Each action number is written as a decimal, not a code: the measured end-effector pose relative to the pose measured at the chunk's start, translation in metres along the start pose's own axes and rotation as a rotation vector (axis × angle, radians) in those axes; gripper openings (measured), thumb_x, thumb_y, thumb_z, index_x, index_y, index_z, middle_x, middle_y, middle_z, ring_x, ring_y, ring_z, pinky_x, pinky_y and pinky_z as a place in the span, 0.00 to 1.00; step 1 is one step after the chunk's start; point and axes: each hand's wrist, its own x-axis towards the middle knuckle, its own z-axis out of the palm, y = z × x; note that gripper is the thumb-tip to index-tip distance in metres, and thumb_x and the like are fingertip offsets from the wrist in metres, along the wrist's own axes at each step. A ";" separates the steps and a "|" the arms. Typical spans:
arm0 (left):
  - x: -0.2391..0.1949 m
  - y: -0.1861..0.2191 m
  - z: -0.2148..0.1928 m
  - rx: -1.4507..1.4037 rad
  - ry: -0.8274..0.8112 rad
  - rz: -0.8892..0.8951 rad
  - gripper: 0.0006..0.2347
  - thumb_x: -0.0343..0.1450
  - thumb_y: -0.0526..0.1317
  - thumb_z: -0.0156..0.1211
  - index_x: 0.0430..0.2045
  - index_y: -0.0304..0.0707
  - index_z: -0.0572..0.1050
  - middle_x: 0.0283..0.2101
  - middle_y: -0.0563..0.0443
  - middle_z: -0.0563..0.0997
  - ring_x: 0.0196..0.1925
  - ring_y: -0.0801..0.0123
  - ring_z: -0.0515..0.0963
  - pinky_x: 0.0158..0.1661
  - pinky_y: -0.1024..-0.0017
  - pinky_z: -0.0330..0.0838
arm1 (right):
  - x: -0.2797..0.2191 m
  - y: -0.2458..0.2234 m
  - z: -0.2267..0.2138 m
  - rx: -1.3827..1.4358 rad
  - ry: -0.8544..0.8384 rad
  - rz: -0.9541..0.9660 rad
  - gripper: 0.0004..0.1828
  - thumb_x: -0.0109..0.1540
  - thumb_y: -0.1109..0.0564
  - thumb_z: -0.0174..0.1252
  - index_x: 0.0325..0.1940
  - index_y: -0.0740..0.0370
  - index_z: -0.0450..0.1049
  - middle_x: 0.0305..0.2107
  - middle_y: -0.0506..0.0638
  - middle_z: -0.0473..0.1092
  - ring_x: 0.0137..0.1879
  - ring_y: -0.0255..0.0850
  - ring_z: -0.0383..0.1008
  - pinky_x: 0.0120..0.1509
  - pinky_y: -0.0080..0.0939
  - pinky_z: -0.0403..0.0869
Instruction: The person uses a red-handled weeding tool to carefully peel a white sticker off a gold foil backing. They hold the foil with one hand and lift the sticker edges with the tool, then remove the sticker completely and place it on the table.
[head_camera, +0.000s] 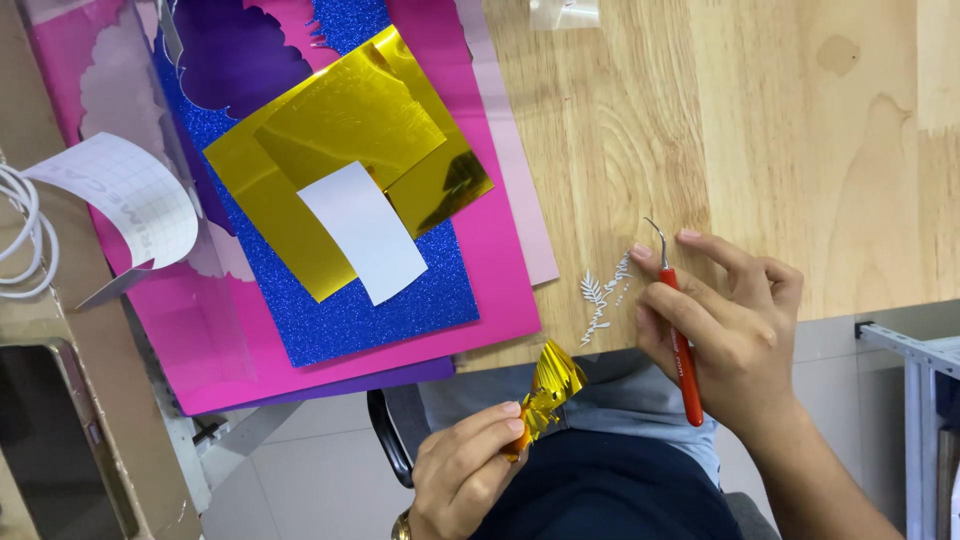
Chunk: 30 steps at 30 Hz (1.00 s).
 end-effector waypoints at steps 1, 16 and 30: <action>-0.001 0.000 0.000 0.000 0.001 0.000 0.10 0.69 0.28 0.68 0.25 0.32 0.69 0.38 0.42 0.83 0.40 0.54 0.91 0.34 0.73 0.90 | 0.000 0.000 0.000 0.000 0.000 0.000 0.06 0.64 0.62 0.65 0.39 0.53 0.74 0.50 0.40 0.80 0.62 0.55 0.77 0.61 0.49 0.58; -0.008 0.009 0.019 -0.273 0.316 -0.356 0.12 0.68 0.30 0.64 0.22 0.38 0.63 0.34 0.40 0.81 0.34 0.50 0.89 0.33 0.63 0.91 | -0.004 0.004 0.002 -0.001 0.016 -0.019 0.06 0.66 0.61 0.64 0.36 0.54 0.74 0.48 0.39 0.81 0.61 0.54 0.78 0.62 0.46 0.58; 0.008 0.029 0.014 -0.931 0.943 -0.741 0.10 0.72 0.34 0.58 0.25 0.44 0.61 0.35 0.51 0.68 0.23 0.59 0.82 0.23 0.75 0.73 | -0.026 0.015 0.014 0.062 -0.012 0.023 0.05 0.70 0.64 0.68 0.41 0.60 0.78 0.50 0.48 0.83 0.70 0.58 0.75 0.73 0.49 0.66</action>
